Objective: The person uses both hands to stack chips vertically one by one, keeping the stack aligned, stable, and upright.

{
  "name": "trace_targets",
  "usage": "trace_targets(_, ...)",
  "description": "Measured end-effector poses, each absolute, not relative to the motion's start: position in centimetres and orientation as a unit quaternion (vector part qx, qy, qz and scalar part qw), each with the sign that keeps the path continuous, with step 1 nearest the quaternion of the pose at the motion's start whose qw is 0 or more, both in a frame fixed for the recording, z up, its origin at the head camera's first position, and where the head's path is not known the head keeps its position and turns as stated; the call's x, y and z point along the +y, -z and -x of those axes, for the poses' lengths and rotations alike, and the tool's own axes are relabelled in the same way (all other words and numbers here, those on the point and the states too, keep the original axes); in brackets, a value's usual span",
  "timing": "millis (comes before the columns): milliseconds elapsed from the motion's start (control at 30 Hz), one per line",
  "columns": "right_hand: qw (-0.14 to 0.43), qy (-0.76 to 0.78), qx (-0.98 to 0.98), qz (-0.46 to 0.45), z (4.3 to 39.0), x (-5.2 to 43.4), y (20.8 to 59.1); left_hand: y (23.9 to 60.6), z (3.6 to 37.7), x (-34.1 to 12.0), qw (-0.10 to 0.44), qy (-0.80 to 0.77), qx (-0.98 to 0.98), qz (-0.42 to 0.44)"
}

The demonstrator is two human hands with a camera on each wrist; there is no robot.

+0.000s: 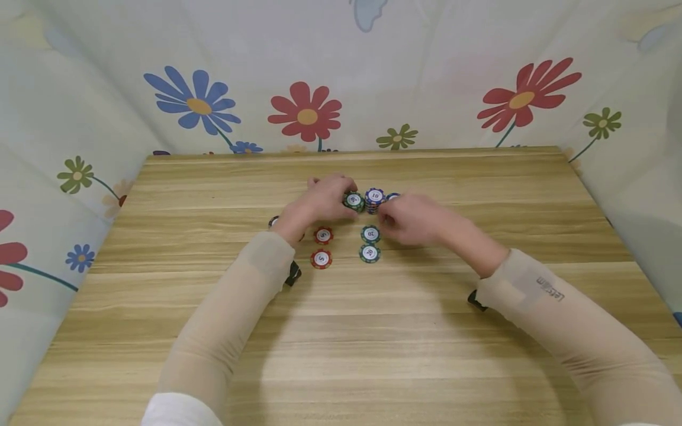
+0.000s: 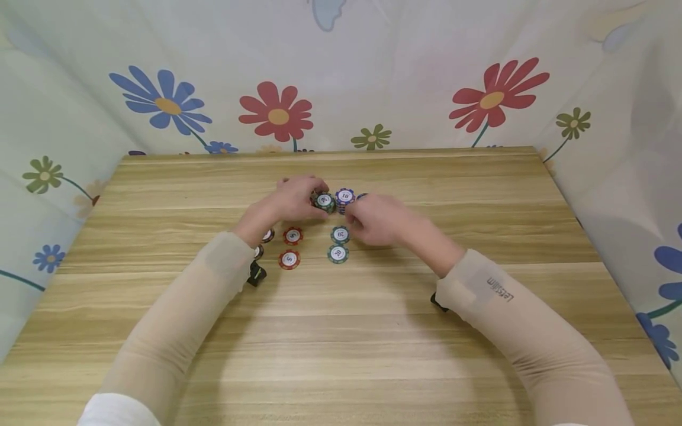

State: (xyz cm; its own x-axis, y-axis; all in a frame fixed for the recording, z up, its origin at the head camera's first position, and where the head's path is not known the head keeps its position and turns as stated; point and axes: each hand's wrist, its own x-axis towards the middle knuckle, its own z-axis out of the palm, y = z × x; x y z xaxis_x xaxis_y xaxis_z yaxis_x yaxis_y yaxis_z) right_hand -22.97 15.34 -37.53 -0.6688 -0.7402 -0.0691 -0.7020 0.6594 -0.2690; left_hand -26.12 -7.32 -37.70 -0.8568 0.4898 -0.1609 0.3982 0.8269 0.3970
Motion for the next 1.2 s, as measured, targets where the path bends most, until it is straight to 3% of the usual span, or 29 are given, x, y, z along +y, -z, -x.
trace_targets(633,0.147,0.08,0.889,0.426,22.2,13.4,37.4,38.0,26.3,-7.9,0.12,-0.192,0.948,-0.223)
trace_targets(1200,0.143,0.063,0.889,0.431,22.7,13.1,37.5,38.1,26.5,-8.0,0.123,-0.207,0.946,-0.217)
